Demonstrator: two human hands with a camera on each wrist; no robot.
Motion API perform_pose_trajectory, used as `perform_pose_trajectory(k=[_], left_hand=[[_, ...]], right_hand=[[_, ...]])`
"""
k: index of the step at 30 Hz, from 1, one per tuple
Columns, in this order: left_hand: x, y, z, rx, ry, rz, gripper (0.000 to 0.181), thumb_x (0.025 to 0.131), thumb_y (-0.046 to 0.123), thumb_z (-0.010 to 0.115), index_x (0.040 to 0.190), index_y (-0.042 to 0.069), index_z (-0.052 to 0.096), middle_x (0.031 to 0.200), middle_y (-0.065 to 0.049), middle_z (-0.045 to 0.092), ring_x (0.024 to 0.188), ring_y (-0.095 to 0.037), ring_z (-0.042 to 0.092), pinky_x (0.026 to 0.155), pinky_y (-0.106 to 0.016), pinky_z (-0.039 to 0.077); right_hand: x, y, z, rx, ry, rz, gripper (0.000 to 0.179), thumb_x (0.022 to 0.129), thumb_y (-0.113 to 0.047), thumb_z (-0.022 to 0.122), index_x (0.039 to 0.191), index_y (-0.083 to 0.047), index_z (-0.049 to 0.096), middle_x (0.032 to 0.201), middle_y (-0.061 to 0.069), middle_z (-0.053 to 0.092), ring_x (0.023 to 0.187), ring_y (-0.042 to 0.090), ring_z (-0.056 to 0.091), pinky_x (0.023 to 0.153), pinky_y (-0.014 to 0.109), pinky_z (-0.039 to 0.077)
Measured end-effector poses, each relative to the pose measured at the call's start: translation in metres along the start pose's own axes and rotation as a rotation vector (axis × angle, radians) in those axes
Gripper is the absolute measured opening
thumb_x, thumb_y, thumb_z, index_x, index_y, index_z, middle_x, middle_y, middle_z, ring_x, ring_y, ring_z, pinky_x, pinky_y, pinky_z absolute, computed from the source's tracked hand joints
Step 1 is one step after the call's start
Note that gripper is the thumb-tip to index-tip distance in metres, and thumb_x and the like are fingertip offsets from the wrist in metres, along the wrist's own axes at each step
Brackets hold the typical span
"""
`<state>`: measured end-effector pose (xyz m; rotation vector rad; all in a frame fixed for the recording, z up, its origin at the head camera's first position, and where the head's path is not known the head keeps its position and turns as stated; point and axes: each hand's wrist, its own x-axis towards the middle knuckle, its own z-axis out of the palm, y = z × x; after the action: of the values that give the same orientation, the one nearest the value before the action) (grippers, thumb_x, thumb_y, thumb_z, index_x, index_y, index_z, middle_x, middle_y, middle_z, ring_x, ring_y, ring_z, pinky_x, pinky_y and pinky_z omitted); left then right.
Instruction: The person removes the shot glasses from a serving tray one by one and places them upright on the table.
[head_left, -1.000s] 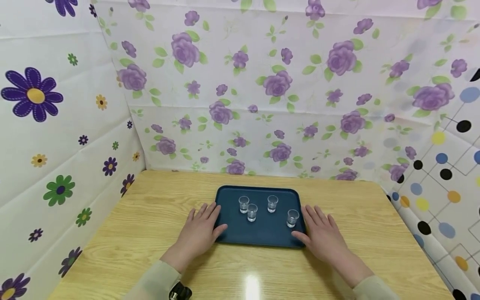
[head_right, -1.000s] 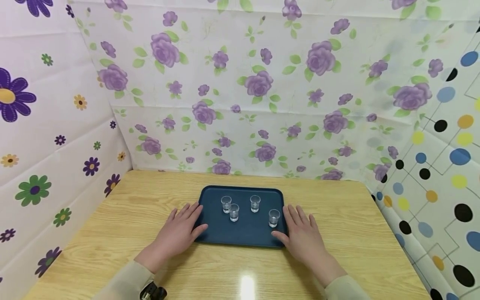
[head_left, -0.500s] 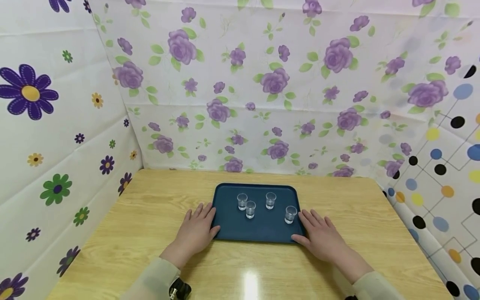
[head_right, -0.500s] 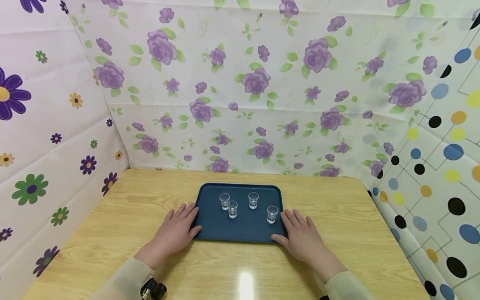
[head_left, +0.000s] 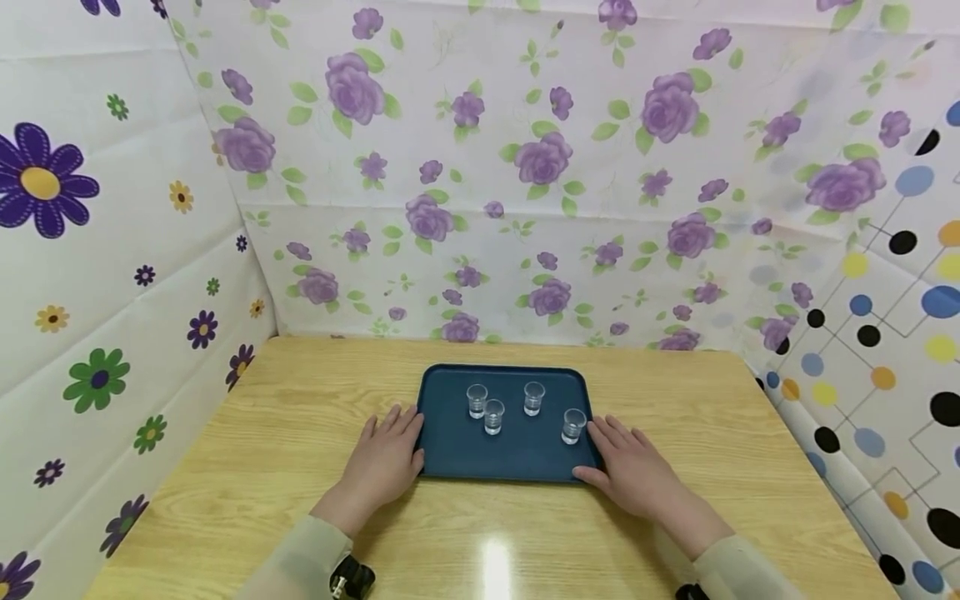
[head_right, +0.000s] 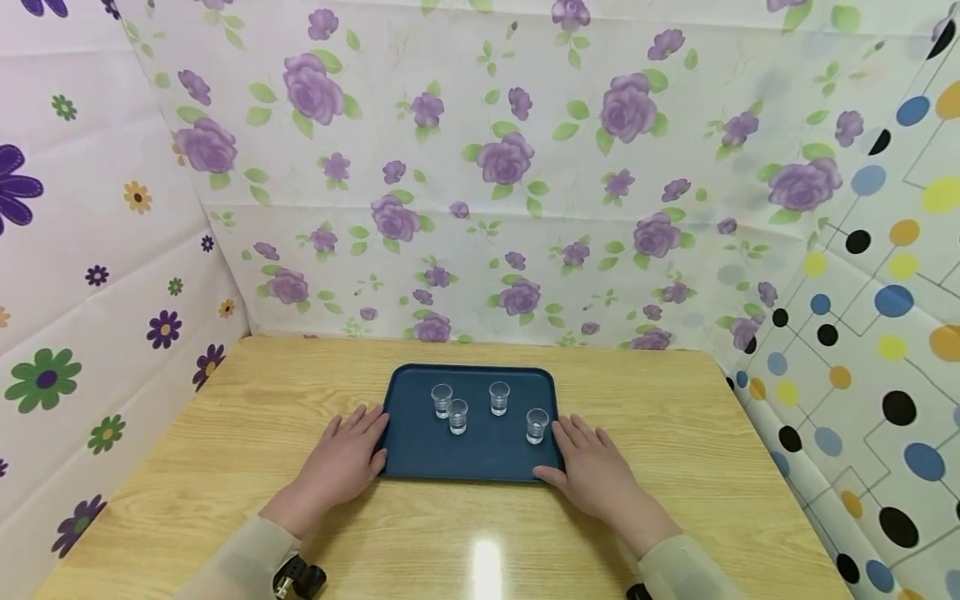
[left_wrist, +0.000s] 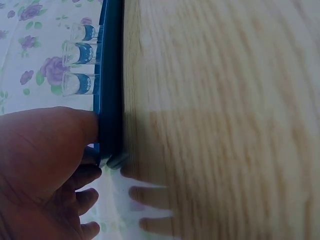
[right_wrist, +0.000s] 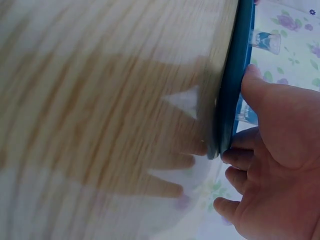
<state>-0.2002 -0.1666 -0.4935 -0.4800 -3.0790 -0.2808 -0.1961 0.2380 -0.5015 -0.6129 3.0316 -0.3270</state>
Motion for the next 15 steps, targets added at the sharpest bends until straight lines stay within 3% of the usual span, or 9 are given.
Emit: perform_pose_trajectory(k=[9, 15], left_hand=[[-0.001, -0.007, 0.003, -0.041, -0.008, -0.002, 0.060, 0.111, 0.023, 0.069, 0.163, 0.000, 0.051, 0.172, -0.019, 0.043, 0.161, -0.046, 0.034, 0.129, -0.071, 0.025], [-0.002, -0.017, 0.007, -0.071, 0.026, -0.019, 0.063, 0.112, 0.026, 0.068, 0.166, 0.000, 0.048, 0.173, -0.019, 0.041, 0.161, -0.047, 0.033, 0.129, -0.072, 0.025]], right_hand=[[0.002, -0.007, 0.001, 0.035, -0.009, 0.023, 0.084, 0.109, -0.056, 0.066, 0.165, 0.004, 0.047, 0.170, 0.027, 0.043, 0.160, 0.049, 0.034, 0.126, 0.073, 0.030], [0.005, -0.007, 0.001, 0.022, 0.059, 0.014, 0.085, 0.109, -0.055, 0.065, 0.165, 0.005, 0.045, 0.169, 0.027, 0.044, 0.159, 0.049, 0.036, 0.125, 0.074, 0.031]])
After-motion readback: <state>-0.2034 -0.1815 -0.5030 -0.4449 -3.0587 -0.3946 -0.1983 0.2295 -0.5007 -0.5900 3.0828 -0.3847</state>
